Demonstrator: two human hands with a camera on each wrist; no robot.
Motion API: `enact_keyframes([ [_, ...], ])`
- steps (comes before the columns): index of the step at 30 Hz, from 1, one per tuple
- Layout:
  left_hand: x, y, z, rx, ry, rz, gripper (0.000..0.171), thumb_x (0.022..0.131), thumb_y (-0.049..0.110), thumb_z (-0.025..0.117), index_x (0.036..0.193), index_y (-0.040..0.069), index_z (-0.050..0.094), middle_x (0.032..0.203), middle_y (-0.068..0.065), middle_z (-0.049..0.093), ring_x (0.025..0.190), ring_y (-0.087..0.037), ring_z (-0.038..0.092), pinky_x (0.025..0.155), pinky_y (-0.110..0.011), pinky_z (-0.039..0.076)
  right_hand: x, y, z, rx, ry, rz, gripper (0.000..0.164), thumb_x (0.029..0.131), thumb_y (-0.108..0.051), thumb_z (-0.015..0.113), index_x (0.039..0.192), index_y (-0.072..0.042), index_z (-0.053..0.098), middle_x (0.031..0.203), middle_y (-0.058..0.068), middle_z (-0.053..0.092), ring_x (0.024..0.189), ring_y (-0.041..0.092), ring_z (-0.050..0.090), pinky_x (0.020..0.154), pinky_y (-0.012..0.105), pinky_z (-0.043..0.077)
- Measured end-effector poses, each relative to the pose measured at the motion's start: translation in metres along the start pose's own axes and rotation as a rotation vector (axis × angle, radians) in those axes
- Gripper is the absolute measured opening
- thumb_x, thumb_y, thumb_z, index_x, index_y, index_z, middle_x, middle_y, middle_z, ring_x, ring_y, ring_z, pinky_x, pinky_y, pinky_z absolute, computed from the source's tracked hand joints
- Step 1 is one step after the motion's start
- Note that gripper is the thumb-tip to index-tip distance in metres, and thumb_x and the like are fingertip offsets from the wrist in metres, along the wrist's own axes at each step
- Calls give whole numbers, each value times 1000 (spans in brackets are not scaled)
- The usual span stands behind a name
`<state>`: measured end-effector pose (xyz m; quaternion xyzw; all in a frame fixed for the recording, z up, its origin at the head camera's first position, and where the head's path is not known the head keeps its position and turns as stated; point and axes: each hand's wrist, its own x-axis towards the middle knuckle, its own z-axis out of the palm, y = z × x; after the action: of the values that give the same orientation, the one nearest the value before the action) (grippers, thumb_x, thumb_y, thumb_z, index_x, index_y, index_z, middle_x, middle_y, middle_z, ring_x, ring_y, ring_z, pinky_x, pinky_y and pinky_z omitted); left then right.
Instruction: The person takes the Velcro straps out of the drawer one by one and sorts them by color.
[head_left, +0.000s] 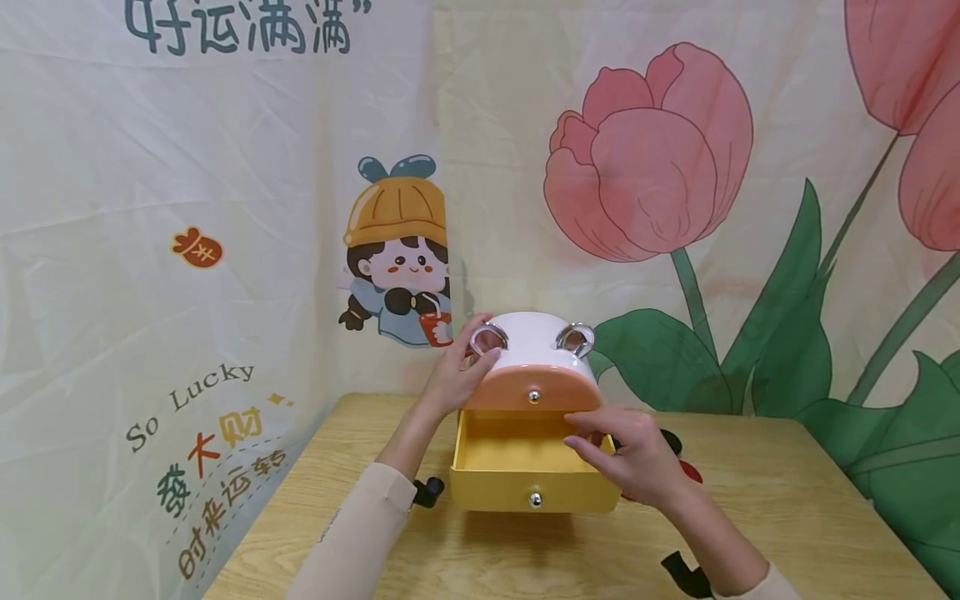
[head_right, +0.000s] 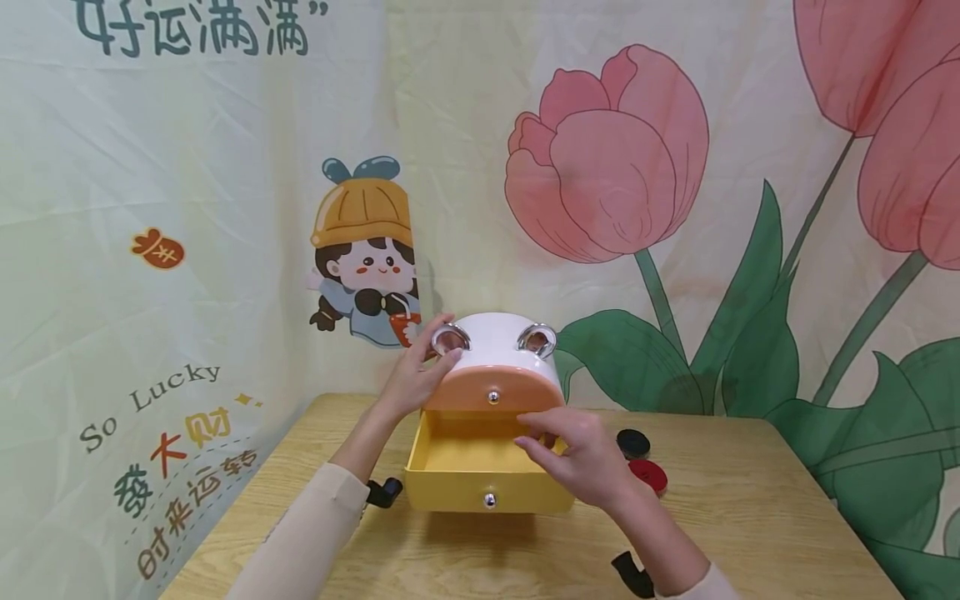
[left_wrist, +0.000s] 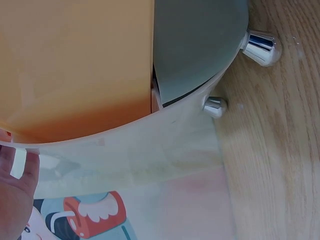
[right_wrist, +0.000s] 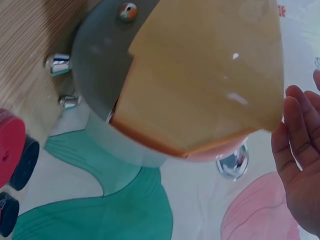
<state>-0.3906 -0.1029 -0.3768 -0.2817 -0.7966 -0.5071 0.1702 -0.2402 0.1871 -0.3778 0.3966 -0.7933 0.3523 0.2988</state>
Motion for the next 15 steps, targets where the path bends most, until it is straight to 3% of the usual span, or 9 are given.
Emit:
enact_keyframes([
  [8,-1,0,1,18,-1,-14,58,101,44,65,153,49,40,140,-6,61,125,-31,59,110,-57,49,3,-10,9,19,-53,-18,31,85,-4,84,113,-15,79,90,-10,74,74,2,62,64,23,59],
  [15,0,-1,1,15,4,-8,61,102,43,65,157,33,41,140,-7,61,124,-32,60,110,-58,49,4,-17,15,37,-80,-46,30,84,-4,84,111,-15,79,84,-10,72,69,0,57,58,20,55],
])
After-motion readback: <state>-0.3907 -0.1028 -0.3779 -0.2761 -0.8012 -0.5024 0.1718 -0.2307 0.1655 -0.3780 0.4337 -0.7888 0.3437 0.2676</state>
